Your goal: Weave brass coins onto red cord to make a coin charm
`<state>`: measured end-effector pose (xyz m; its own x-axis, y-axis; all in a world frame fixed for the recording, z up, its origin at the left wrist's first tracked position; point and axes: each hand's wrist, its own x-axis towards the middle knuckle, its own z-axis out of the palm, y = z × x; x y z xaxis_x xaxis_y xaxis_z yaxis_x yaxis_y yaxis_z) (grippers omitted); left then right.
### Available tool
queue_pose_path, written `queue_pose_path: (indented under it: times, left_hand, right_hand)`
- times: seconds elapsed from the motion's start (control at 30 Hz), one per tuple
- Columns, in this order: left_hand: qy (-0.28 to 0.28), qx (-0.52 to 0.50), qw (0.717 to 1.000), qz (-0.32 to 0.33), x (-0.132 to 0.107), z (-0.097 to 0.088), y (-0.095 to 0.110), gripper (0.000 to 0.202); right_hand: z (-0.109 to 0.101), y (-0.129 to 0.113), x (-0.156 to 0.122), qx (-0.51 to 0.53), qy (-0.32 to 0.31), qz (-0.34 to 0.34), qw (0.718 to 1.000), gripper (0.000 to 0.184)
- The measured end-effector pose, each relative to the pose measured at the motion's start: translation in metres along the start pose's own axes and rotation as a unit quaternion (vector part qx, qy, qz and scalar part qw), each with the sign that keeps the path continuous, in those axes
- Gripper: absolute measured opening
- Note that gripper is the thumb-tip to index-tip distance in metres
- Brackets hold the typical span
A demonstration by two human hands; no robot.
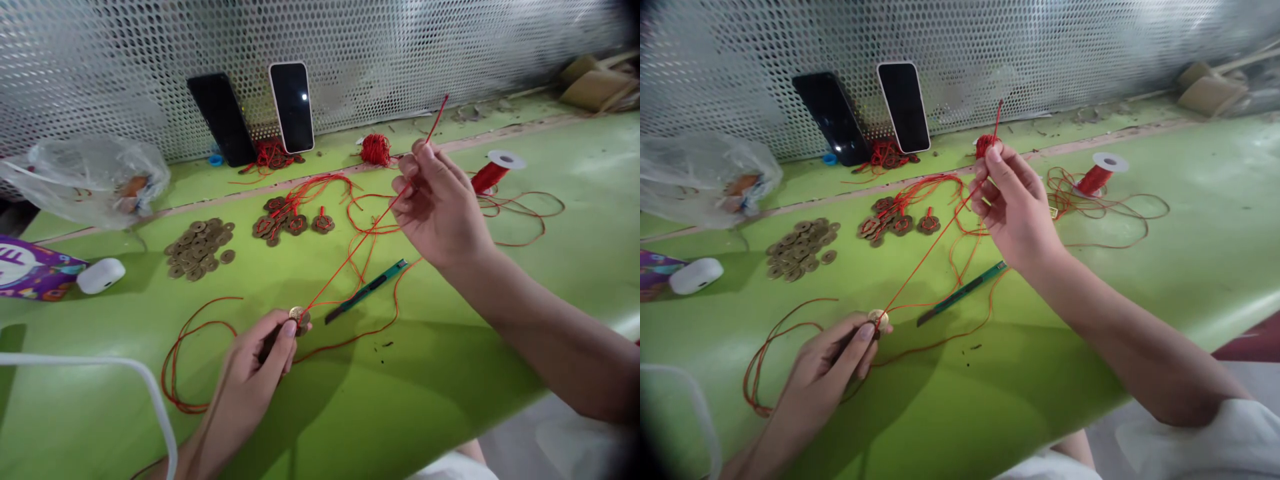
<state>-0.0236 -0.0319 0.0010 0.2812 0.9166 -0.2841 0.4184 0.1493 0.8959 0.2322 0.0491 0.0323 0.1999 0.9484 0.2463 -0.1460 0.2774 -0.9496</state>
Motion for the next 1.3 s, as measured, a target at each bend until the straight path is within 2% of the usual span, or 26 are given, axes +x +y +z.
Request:
queue_pose_path:
  times: [0.2,0.33,0.47,0.53,0.57,0.6,0.67,0.7,0.73,0.77,0.8,0.83,0.87,0.93,1.0,1.1,1.2,1.3]
  left_hand:
    - [0.001,0.018,1.0,0.004,-0.002,-0.002,-0.002,0.036]
    - [-0.006,0.049,0.999,0.008,-0.003,-0.002,-0.003,0.034]
    - [0.003,0.095,0.995,0.019,-0.003,-0.002,-0.001,0.032]
    - [0.012,0.107,0.994,0.034,-0.003,-0.002,0.0,0.032]
    - [0.013,0.11,0.993,0.042,-0.003,-0.002,0.001,0.031]
    - [0.014,0.113,0.992,0.05,-0.003,-0.002,0.001,0.03]
    - [0.015,0.124,0.99,0.068,-0.002,-0.003,0.001,0.03]
    - [0.013,0.132,0.988,0.077,-0.001,-0.003,0.001,0.029]
    - [0.012,0.14,0.986,0.087,-0.001,-0.002,0.001,0.029]
    - [0.011,0.149,0.984,0.096,0.0,-0.002,0.001,0.027]
    - [0.009,0.156,0.982,0.105,0.0,-0.002,0.001,0.026]
    - [0.006,0.164,0.98,0.112,0.0,-0.002,0.001,0.023]
    - [0.002,0.172,0.978,0.118,0.0,-0.001,0.001,0.021]
    - [-0.007,0.185,0.975,0.126,0.0,-0.001,0.002,0.019]
    - [-0.014,0.19,0.973,0.128,-0.001,0.0,0.003,0.02]
    - [-0.015,0.182,0.976,0.116,-0.002,-0.001,0.003,0.023]
    - [-0.017,0.169,0.98,0.102,-0.002,-0.003,0.001,0.026]
    - [-0.012,0.151,0.984,0.095,-0.003,-0.004,0.0,0.029]
  right_hand:
    - [0.0,-0.018,-0.002,0.133,0.062,0.044,0.988,0.014]
    - [0.006,-0.029,-0.007,0.158,0.089,0.06,0.982,0.018]
    - [-0.001,-0.033,-0.004,0.172,0.059,0.084,0.98,0.023]
    - [-0.01,-0.029,-0.002,0.134,0.045,0.084,0.986,0.014]
    - [-0.014,-0.025,-0.002,0.106,0.059,0.066,0.99,0.013]
    - [-0.016,-0.022,-0.004,0.068,0.09,0.026,0.993,0.024]
    - [-0.015,-0.015,-0.012,-0.042,0.147,-0.111,0.982,0.047]
    - [-0.011,-0.012,-0.019,-0.127,0.133,-0.182,0.966,0.053]
    - [-0.004,-0.008,-0.028,-0.198,0.083,-0.227,0.95,0.054]
    - [0.004,-0.005,-0.037,-0.242,-0.014,-0.25,0.938,0.05]
    - [0.013,-0.001,-0.047,-0.294,-0.126,-0.239,0.917,0.044]
    - [0.022,0.003,-0.056,-0.345,-0.224,-0.24,0.879,0.041]
    - [0.03,0.007,-0.064,-0.372,-0.288,-0.249,0.847,0.038]
    - [0.041,0.015,-0.074,-0.4,-0.384,-0.234,0.799,0.033]
    - [0.043,0.021,-0.079,-0.425,-0.434,-0.182,0.773,0.03]
    - [0.04,0.024,-0.078,-0.444,-0.443,-0.133,0.768,0.034]
    - [0.037,0.022,-0.078,-0.392,-0.428,-0.115,0.806,0.032]
    - [0.038,0.019,-0.077,-0.312,-0.423,-0.064,0.848,0.032]
